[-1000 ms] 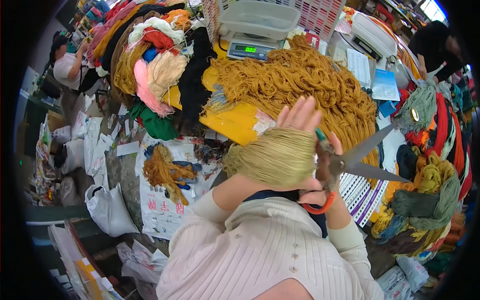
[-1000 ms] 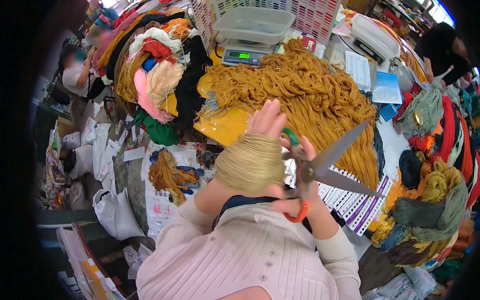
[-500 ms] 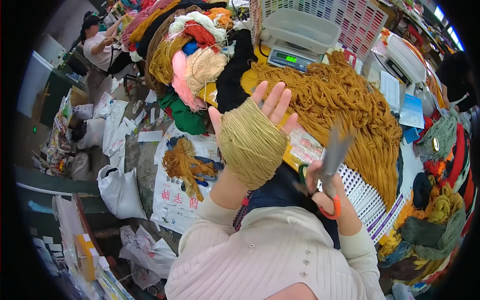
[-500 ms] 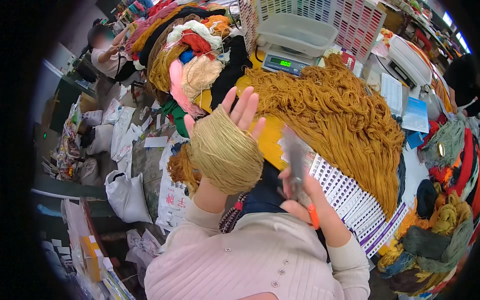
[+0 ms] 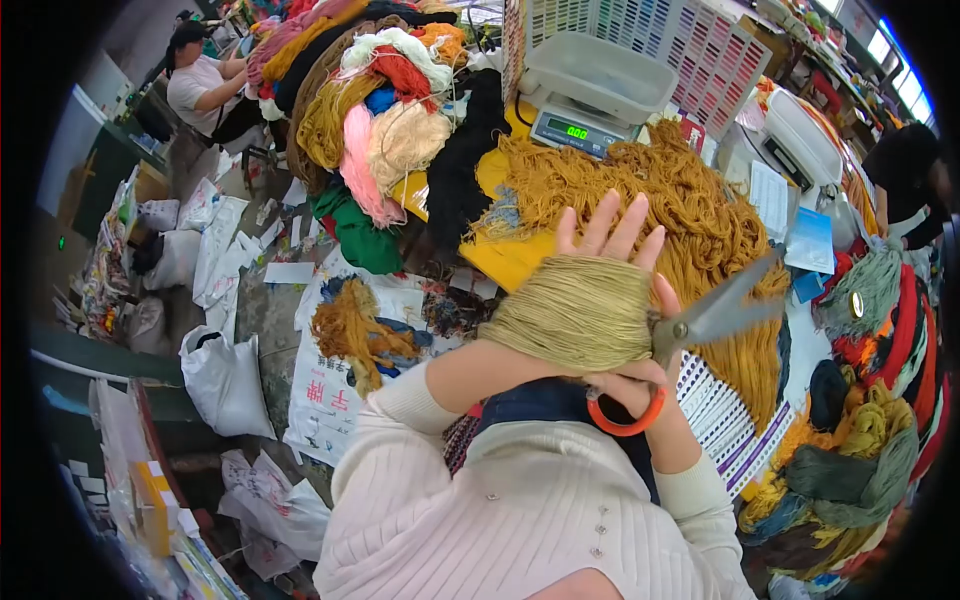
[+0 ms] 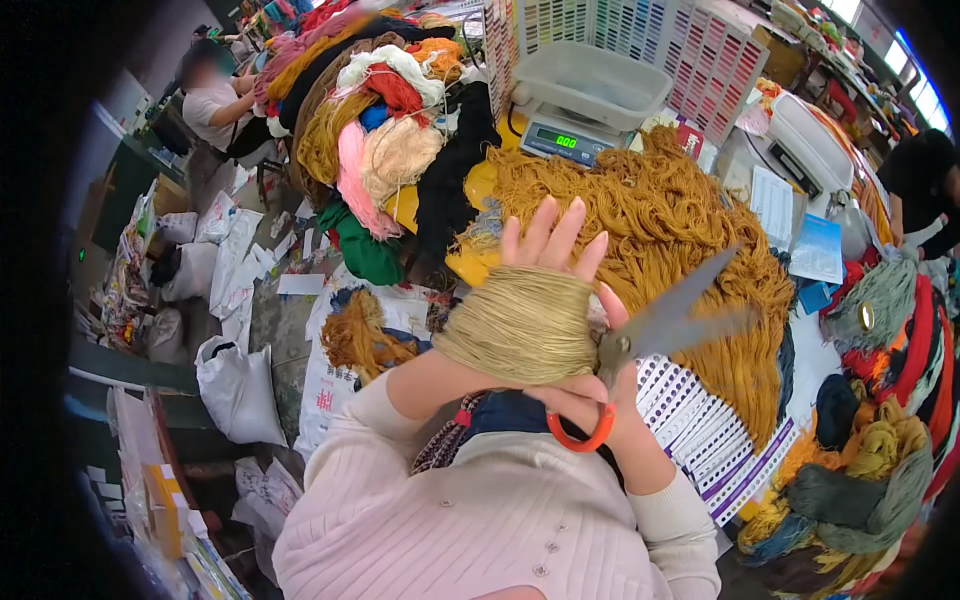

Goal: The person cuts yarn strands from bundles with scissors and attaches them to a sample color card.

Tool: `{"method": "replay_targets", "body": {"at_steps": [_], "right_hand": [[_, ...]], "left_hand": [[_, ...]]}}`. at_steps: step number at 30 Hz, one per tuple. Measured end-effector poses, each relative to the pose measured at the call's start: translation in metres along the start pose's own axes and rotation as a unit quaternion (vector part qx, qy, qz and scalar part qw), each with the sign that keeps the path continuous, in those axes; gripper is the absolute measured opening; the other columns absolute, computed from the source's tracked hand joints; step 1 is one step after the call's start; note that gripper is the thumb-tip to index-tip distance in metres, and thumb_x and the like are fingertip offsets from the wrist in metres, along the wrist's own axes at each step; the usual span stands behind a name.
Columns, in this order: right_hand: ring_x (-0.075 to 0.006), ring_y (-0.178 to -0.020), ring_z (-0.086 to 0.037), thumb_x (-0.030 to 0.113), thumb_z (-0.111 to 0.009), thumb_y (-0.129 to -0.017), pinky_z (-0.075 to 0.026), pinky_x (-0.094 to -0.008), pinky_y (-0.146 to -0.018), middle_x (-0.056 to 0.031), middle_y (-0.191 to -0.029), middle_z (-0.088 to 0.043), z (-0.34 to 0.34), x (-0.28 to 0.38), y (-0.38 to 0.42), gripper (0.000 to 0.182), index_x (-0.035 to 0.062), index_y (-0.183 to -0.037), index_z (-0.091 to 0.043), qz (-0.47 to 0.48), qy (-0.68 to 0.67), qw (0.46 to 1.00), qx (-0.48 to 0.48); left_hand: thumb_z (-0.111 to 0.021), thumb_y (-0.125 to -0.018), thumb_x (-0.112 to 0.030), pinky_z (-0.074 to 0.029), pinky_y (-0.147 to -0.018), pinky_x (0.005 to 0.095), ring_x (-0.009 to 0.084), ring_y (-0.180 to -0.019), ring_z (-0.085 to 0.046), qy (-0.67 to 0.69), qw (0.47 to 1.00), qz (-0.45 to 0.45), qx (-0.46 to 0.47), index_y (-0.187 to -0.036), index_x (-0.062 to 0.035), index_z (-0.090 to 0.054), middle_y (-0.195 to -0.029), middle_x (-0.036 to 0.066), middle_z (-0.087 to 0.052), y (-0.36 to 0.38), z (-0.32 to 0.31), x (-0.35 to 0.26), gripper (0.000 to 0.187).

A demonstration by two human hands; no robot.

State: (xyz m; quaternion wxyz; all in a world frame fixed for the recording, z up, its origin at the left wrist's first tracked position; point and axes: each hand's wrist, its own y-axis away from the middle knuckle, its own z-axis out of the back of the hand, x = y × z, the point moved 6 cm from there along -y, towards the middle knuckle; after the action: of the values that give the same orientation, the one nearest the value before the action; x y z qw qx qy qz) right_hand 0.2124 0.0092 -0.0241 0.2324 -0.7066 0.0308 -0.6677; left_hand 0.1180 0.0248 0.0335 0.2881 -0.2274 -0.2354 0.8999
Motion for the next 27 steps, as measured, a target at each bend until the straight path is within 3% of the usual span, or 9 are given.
{"method": "replay_targets", "body": {"at_steps": [4,7,12,15,18,19,20,23,27], "right_hand": [[-0.0169,-0.088,-0.050,-0.001,-0.062,-0.054,-0.040,-0.0274,-0.077,-0.0102,-0.099,-0.048,0.020,-0.012,-0.002,0.065,0.0020,-0.113,-0.035,-0.111,0.000,0.993,0.032],[-0.0146,-0.080,-0.051,-0.005,-0.054,-0.053,-0.041,-0.0246,-0.072,-0.0073,-0.089,-0.050,0.037,-0.016,-0.012,0.058,0.0017,-0.108,-0.039,-0.091,-0.029,0.995,-0.038],[-0.0142,-0.076,-0.052,-0.006,-0.052,-0.054,-0.042,-0.0245,-0.068,-0.0069,-0.086,-0.051,0.046,-0.039,-0.042,0.054,0.0019,-0.106,-0.039,-0.131,-0.138,0.978,-0.090],[-0.0152,-0.076,-0.052,-0.007,-0.050,-0.057,-0.042,-0.0248,-0.068,-0.0075,-0.085,-0.051,0.037,-0.044,-0.059,0.050,0.0019,-0.105,-0.039,-0.118,-0.162,0.975,-0.090],[-0.0165,-0.077,-0.052,-0.008,-0.048,-0.058,-0.042,-0.0259,-0.068,-0.0077,-0.086,-0.051,0.034,-0.057,-0.069,0.048,0.0020,-0.104,-0.040,-0.122,-0.209,0.965,-0.099],[-0.0175,-0.078,-0.052,-0.008,-0.047,-0.058,-0.042,-0.0269,-0.070,-0.0080,-0.086,-0.051,0.030,-0.058,-0.072,0.048,0.0028,-0.104,-0.039,-0.130,-0.224,0.959,-0.114],[-0.0177,-0.078,-0.052,-0.008,-0.046,-0.058,-0.042,-0.0271,-0.070,-0.0080,-0.085,-0.051,0.028,-0.062,-0.074,0.048,0.0030,-0.103,-0.039,-0.136,-0.229,0.957,-0.117],[-0.0183,-0.081,-0.051,-0.010,-0.046,-0.056,-0.042,-0.0269,-0.072,-0.0074,-0.086,-0.049,0.033,-0.083,-0.071,0.050,0.0047,-0.104,-0.038,-0.169,-0.240,0.949,-0.116],[-0.0170,-0.088,-0.046,-0.009,-0.050,-0.056,-0.041,-0.0278,-0.072,-0.0057,-0.093,-0.045,0.038,-0.107,-0.058,0.058,0.0087,-0.109,-0.034,-0.143,-0.193,0.961,-0.134]], "left_hand": [[-0.047,-0.073,-0.035,-0.019,-0.087,0.0568,0.0379,-0.116,-0.026,-0.193,0.980,0.015,0.049,-0.117,-0.0036,-0.037,-0.125,0.022,-0.026,0.016,0.012,0.039,0.055],[-0.047,-0.074,-0.025,-0.024,-0.086,0.0547,0.0365,-0.114,-0.031,-0.343,0.936,0.069,0.040,-0.118,-0.0012,-0.034,-0.125,0.025,-0.026,0.063,0.043,0.107,0.052],[-0.049,-0.074,-0.036,-0.018,-0.095,0.0474,0.0319,-0.120,-0.024,-0.374,0.898,0.216,0.084,-0.127,-0.0044,-0.024,-0.131,0.018,-0.021,0.124,0.130,0.146,0.067],[-0.060,-0.065,-0.042,-0.016,-0.097,0.0427,0.0299,-0.123,-0.018,-0.257,0.931,0.250,0.064,-0.129,-0.0057,-0.021,-0.132,0.016,-0.019,0.140,0.168,0.139,0.083],[-0.070,-0.052,-0.048,-0.013,-0.099,0.0399,0.0267,-0.125,-0.013,0.162,0.952,0.243,-0.088,-0.129,-0.0056,-0.020,-0.134,0.014,-0.017,0.146,0.190,0.130,0.101],[-0.073,-0.043,-0.053,-0.014,-0.100,0.0387,0.0264,-0.125,-0.012,0.006,0.975,0.221,-0.025,-0.129,-0.0037,-0.016,-0.134,0.014,-0.015,0.158,0.203,0.141,0.115],[-0.073,-0.043,-0.053,-0.014,-0.100,0.0392,0.0274,-0.124,-0.012,0.120,0.961,0.217,-0.118,-0.129,-0.0029,-0.015,-0.134,0.015,-0.015,0.168,0.210,0.146,0.116],[-0.066,-0.050,-0.060,-0.015,-0.100,0.0417,0.0316,-0.124,-0.010,0.422,0.844,0.088,-0.319,-0.128,0.0005,-0.012,-0.134,0.019,-0.012,0.166,0.222,0.138,0.113],[-0.049,-0.060,-0.067,-0.018,-0.099,0.0442,0.0317,-0.123,-0.014,0.671,0.594,-0.019,-0.443,-0.127,0.0012,-0.015,-0.133,0.019,-0.015,0.151,0.216,0.141,0.102]]}}
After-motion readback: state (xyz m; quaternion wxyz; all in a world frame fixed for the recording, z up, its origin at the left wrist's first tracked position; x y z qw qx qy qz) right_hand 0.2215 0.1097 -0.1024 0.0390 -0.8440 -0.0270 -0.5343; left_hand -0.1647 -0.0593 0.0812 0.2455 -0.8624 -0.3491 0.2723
